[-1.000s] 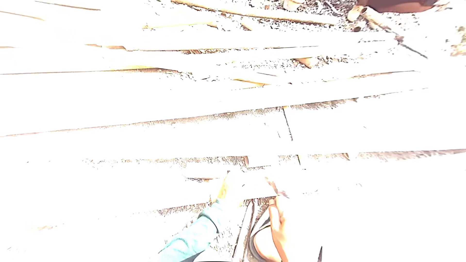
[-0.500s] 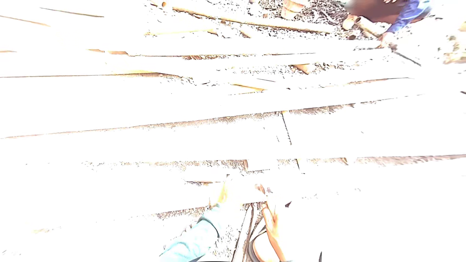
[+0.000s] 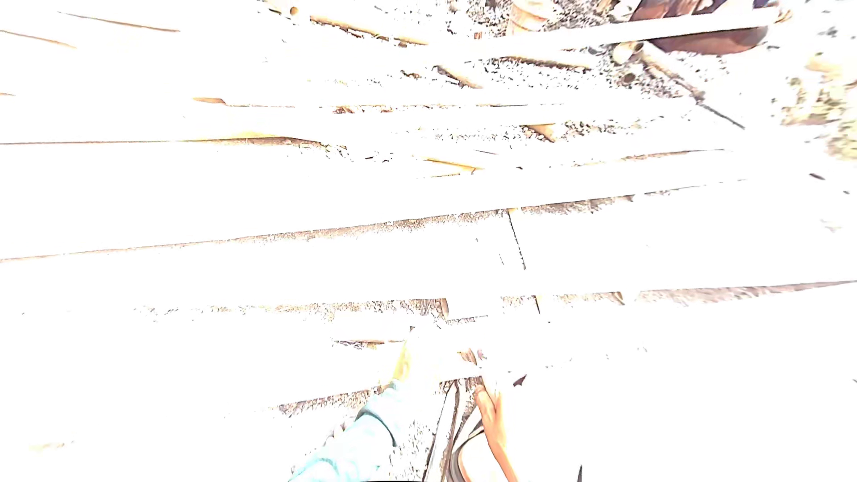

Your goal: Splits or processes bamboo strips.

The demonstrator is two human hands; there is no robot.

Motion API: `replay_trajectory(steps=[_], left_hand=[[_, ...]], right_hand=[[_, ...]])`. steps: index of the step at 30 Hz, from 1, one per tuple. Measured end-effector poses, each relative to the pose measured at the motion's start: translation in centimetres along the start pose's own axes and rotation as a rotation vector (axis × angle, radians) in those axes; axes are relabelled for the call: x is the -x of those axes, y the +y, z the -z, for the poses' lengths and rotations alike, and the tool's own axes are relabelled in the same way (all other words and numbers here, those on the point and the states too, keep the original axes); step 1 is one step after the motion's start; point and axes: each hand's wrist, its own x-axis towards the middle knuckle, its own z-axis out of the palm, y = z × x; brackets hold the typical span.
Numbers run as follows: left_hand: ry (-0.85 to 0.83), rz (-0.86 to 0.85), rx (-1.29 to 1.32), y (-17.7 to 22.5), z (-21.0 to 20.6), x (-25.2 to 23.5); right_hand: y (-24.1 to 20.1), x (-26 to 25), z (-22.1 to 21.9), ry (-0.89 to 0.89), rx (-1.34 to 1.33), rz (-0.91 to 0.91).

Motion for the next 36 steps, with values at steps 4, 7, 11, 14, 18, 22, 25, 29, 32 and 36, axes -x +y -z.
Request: replay_trajectory(steps=[4,7,11,14,18,22,25,29,32,36], left_hand=[[-0.130,0.120,-0.035,0.6,0.9,-0.2],[-0.093,0.062,-0.086,0.0,0.5,-0.1],[-0.027,0.046,0.024,-0.7,-0.4,-0.2],[-0.069,0.057,0.053,-1.0,-0.7,-0.3],[-0.123,-0.020,-0.277,-0.8,-1.4,0.3],[-0.119,0.035,-0.244,-0.4,-1.5,0.1],[-0.027,0.009,-0.175,-0.6,-1.9,0.1],[-0.024,0.000,-0.125,-0.5,-1.5,0.0],[-0.028,0.021,-0.039,0.0,-0.2,0.4],[0.023,0.019,0.028,-0.8,-0.3,0.5]], right_hand=[[1.0,0.7,-0.9,0.395,-0.227,0.260],[0.2,0.3,-1.2,0.477,-0.209,0.270],[1.1,-0.4,-2.2,0.144,-0.048,0.104],[1.4,-0.2,-1.0,0.229,-0.136,0.137],[0.7,1.0,0.2,0.341,-0.239,0.162],[1.0,0.6,-0.9,0.257,-0.160,0.162],[0.5,0.3,-1.6,0.095,-0.024,0.049],[0.0,0.0,-1.8,0.021,-0.008,0.004],[-0.3,-0.2,-1.4,0.008,0.027,-0.012],[0.1,-0.3,-1.6,0.005,0.041,-0.004]])
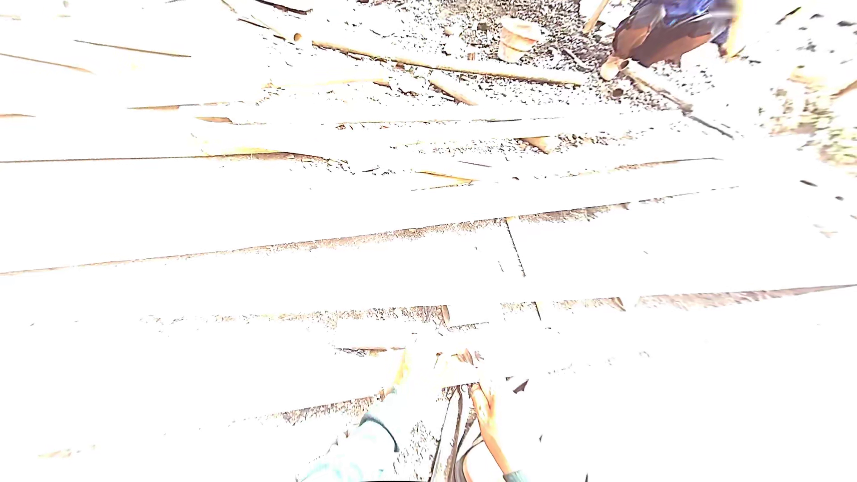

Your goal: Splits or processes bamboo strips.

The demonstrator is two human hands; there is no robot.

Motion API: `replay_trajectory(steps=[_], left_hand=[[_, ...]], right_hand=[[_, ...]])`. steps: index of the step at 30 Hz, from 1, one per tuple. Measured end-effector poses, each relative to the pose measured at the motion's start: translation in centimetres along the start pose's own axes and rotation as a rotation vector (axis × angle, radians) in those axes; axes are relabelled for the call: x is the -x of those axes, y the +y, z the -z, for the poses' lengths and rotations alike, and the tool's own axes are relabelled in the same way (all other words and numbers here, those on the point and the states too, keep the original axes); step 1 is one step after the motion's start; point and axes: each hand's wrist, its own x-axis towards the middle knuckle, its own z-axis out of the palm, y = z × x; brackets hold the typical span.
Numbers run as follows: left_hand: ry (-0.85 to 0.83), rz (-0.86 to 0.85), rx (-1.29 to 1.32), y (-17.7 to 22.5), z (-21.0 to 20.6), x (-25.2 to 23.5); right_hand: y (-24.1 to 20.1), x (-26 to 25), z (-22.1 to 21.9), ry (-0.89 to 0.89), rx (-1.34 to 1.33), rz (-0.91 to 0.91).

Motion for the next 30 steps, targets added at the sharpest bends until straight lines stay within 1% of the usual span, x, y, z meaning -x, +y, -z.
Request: replay_trajectory(steps=[3,5,7,9,10,11,12,14,15,16,18,20,21,23,25,29,30], left_hand=[[-0.029,0.006,0.044,-0.5,0.1,-0.1],[-0.019,-0.001,0.065,-0.6,0.0,-0.2],[-0.018,0.006,0.076,-0.6,0.0,-0.1],[-0.051,0.026,0.066,-0.4,0.3,0.0],[-0.057,0.037,0.062,-0.4,0.4,0.0],[-0.052,0.041,0.060,-0.5,0.3,-0.1],[-0.042,0.043,0.060,-0.6,0.1,-0.1],[-0.054,0.054,0.075,-0.8,-0.1,-0.2],[-0.063,0.062,0.083,-0.7,0.0,-0.4],[-0.063,0.062,0.090,-0.6,0.2,-0.6],[-0.092,0.058,0.095,-0.8,0.2,-0.2],[-0.076,-0.008,0.067,-0.8,0.4,-0.5],[-0.074,-0.039,0.046,-0.7,0.4,-0.5],[-0.092,-0.082,0.003,-0.4,0.6,-0.4],[-0.090,-0.086,-0.008,-0.4,0.5,-0.5],[-0.050,-0.047,0.017,-0.8,-0.7,-0.7],[-0.059,-0.047,0.006,-1.0,-0.9,-0.6]], right_hand=[[0.5,-0.1,0.7,-0.023,-0.029,-0.005],[0.7,0.2,1.4,0.085,-0.135,0.078],[0.6,0.5,1.6,0.268,-0.219,0.187],[-0.1,0.7,1.6,0.404,-0.246,0.239],[-0.2,0.8,1.3,0.427,-0.224,0.250],[-0.1,0.8,0.7,0.398,-0.165,0.231],[0.1,1.0,0.3,0.277,-0.083,0.162],[-0.3,0.8,0.9,-0.080,0.032,-0.049],[-0.5,0.6,1.4,-0.154,0.037,-0.078],[-0.4,0.6,1.8,-0.134,-0.001,-0.042],[-0.3,1.6,2.1,-0.003,-0.102,0.045],[-0.4,1.6,2.5,0.133,-0.184,0.117],[-0.3,1.6,2.6,0.168,-0.226,0.126],[0.3,1.5,2.3,0.190,-0.303,0.115],[0.8,1.6,2.2,0.153,-0.356,0.069],[1.5,1.8,1.9,0.127,-0.315,-0.020],[1.6,1.8,1.5,0.152,-0.329,-0.017]])
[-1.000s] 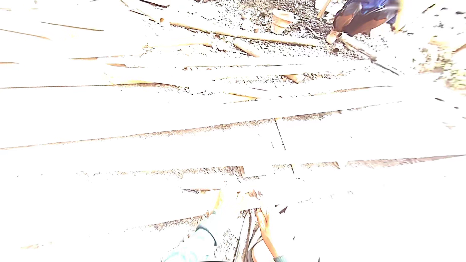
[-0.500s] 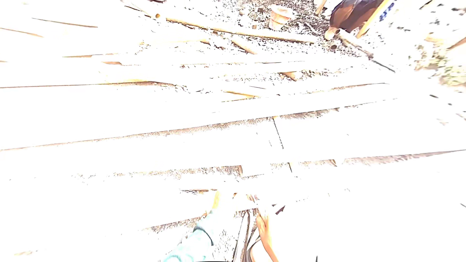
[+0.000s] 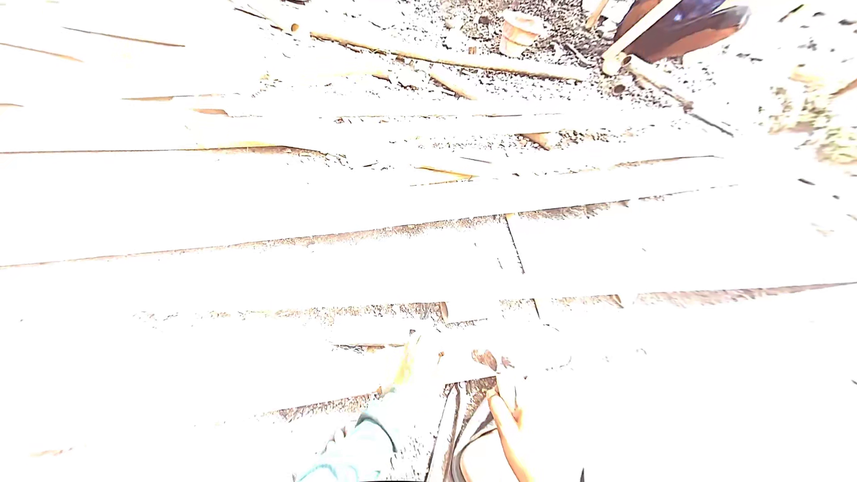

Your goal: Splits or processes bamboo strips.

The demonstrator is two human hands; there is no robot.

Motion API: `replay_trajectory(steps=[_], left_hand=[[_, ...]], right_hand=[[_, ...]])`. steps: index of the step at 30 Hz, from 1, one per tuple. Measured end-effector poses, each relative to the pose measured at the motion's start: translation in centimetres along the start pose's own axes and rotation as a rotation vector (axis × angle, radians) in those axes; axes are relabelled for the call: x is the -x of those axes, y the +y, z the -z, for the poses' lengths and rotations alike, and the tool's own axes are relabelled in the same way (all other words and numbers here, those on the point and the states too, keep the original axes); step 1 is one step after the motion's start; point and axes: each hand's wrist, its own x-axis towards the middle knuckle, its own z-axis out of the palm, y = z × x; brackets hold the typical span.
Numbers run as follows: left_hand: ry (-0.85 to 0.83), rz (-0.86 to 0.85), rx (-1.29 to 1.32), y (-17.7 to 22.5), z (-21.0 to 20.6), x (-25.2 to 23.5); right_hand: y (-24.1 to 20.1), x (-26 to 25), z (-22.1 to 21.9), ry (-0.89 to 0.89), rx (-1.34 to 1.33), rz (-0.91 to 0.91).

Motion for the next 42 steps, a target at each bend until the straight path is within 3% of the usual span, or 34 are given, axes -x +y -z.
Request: replay_trajectory(steps=[6,11,16,19,20,23,24,25,28,31,37,40,42], left_hand=[[-0.018,0.036,0.024,0.8,1.0,-0.1],[-0.035,0.063,-0.026,0.9,0.9,-0.2],[-0.021,0.037,-0.004,0.7,0.9,-0.1],[-0.056,0.046,-0.023,1.0,1.2,0.1],[-0.054,0.057,-0.027,0.9,1.1,0.1],[-0.073,0.128,0.004,1.0,0.9,0.0],[-0.085,0.140,0.003,1.3,1.2,-0.2],[-0.085,0.136,0.000,1.4,1.6,-0.5],[-0.060,0.061,0.011,0.9,1.2,0.4],[-0.074,0.037,-0.009,1.0,1.6,0.3],[-0.098,0.154,0.024,2.0,2.3,0.0],[-0.059,0.113,0.055,1.2,1.7,0.0],[-0.035,0.086,0.060,1.0,1.5,0.2]], right_hand=[[0.1,-0.4,-1.0,-0.001,0.085,0.081],[0.4,-0.9,-1.7,-0.116,0.224,0.041],[-0.5,-0.6,-1.1,0.118,-0.034,0.260],[-1.4,-1.0,-1.7,0.303,0.039,0.326],[-1.1,-1.0,-2.0,0.259,0.122,0.301],[-2.2,-1.9,-1.0,-0.256,0.370,-0.062],[-2.6,-2.5,-0.5,-0.327,0.386,-0.122],[-2.6,-2.9,0.0,-0.307,0.353,-0.094],[-1.8,-1.5,0.4,-0.029,0.142,0.150],[-2.7,-1.0,0.9,0.133,-0.057,0.217],[-0.8,-0.5,-0.4,0.145,-0.119,0.203],[1.0,-0.2,-2.0,0.036,0.081,0.200],[0.6,-0.4,-2.1,-0.082,0.219,0.089]])
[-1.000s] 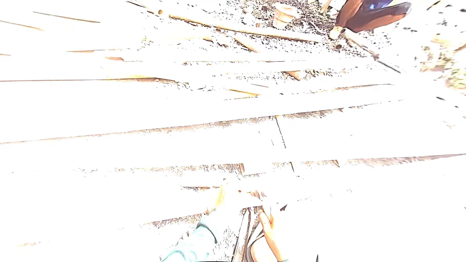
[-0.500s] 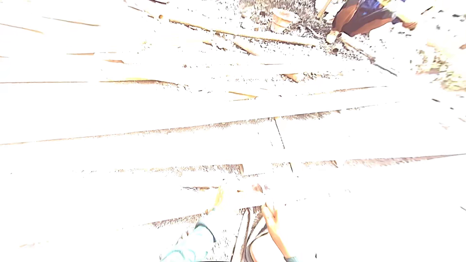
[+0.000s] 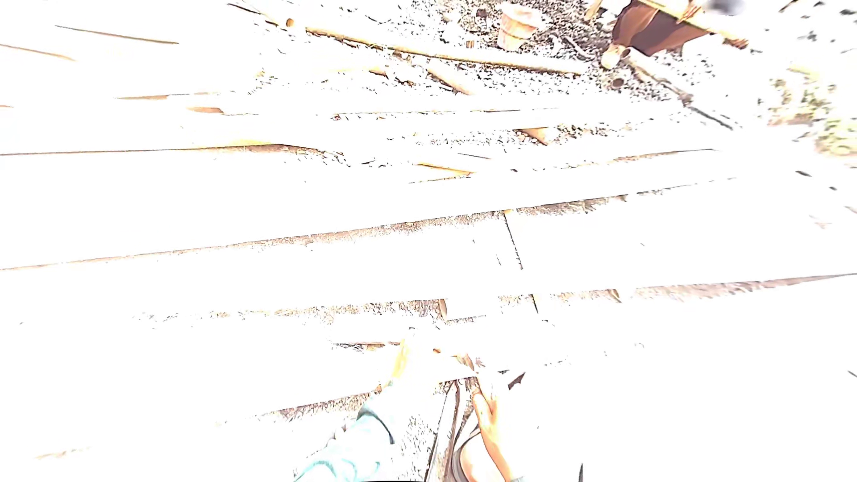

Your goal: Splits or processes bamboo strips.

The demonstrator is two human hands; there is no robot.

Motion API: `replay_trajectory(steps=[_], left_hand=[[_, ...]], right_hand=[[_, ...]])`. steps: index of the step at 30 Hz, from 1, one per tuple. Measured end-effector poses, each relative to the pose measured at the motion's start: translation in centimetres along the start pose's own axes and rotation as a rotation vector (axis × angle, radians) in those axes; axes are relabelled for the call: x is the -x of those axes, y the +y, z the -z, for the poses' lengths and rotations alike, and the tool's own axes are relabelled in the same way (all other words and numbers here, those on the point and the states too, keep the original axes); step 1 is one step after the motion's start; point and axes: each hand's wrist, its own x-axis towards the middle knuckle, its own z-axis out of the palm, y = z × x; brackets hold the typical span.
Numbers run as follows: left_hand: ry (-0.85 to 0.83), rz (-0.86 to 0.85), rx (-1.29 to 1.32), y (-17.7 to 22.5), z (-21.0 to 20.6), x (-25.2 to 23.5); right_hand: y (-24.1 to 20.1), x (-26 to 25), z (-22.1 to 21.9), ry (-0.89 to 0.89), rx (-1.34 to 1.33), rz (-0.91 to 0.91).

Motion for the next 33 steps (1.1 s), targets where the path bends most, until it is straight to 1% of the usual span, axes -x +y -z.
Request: replay_trajectory(steps=[1,2,3,5,6,7,8,9,10,11,12,13,14,16,19,20,21,22,23,24,25,26,27,28,31,33], left_hand=[[-0.007,0.007,-0.002,0.1,0.1,0.0],[-0.017,0.023,-0.002,0.3,0.3,-0.1],[-0.021,0.035,-0.007,0.4,0.4,-0.1],[-0.021,0.033,-0.008,0.4,0.4,0.2],[-0.039,0.043,-0.010,0.4,0.5,0.2],[-0.053,0.058,-0.017,0.5,0.5,0.3],[-0.055,0.065,-0.026,0.4,0.5,0.3],[-0.039,0.060,-0.031,0.4,0.4,0.4],[-0.021,0.062,-0.028,0.3,0.2,0.4],[-0.017,0.067,-0.012,0.2,0.0,0.4],[-0.017,0.059,-0.008,0.1,-0.1,0.6],[-0.007,0.044,-0.017,0.0,-0.1,0.5],[-0.007,0.037,-0.031,-0.1,0.0,0.4],[-0.039,0.038,-0.060,-0.5,-0.3,1.0],[-0.029,0.041,-0.064,0.0,-0.1,0.6],[-0.050,0.062,-0.072,0.2,0.1,0.8],[-0.074,0.088,-0.075,0.4,0.3,0.8],[-0.075,0.095,-0.082,0.5,0.4,0.8],[-0.057,0.084,-0.083,0.4,0.3,0.8],[-0.034,0.073,-0.084,0.1,0.1,0.7],[-0.018,0.070,-0.078,-0.1,-0.2,0.6],[-0.014,0.072,-0.074,-0.1,-0.5,0.6],[-0.012,0.075,-0.086,0.0,-0.4,0.5],[-0.009,0.083,-0.094,0.2,-0.2,0.3],[-0.061,0.120,-0.129,0.4,0.0,1.0],[-0.108,0.122,-0.155,0.8,0.6,0.7]], right_hand=[[-0.4,-0.1,0.4,-0.017,0.016,-0.017],[-0.7,-0.2,1.0,0.004,-0.020,0.002],[-0.8,0.0,1.4,0.064,-0.089,0.053],[-1.1,0.4,1.5,0.250,-0.256,0.168],[-1.6,0.5,1.5,0.349,-0.300,0.204],[-1.8,0.5,1.1,0.417,-0.308,0.231],[-1.8,0.6,0.6,0.428,-0.277,0.237],[-1.7,0.7,0.1,0.367,-0.192,0.205],[-1.6,0.9,-0.2,0.233,-0.077,0.124],[-1.7,0.9,0.0,0.029,0.024,-0.003],[-1.7,0.6,0.2,-0.122,0.069,-0.102],[-1.3,0.3,0.1,-0.150,0.057,-0.107],[-0.8,0.3,0.1,-0.096,0.024,-0.052],[-0.1,1.3,0.3,0.094,-0.070,0.070],[-1.3,1.2,1.7,0.307,-0.270,0.130],[-1.9,1.3,1.9,0.363,-0.303,0.136],[-2.3,1.3,2.0,0.414,-0.293,0.150],[-2.3,1.2,1.6,0.442,-0.227,0.166],[-2.2,1.1,1.1,0.377,-0.126,0.154],[-2.2,1.1,0.9,0.218,-0.010,0.086],[-2.4,0.8,0.9,-0.004,0.101,-0.035],[-2.8,0.3,1.2,-0.199,0.157,-0.154],[-2.9,-0.1,1.4,-0.261,0.155,-0.184],[-2.7,-0.2,1.4,-0.210,0.117,-0.134],[-1.5,1.1,0.5,0.211,-0.047,0.158],[-1.7,0.6,0.5,0.337,-0.127,0.205]])
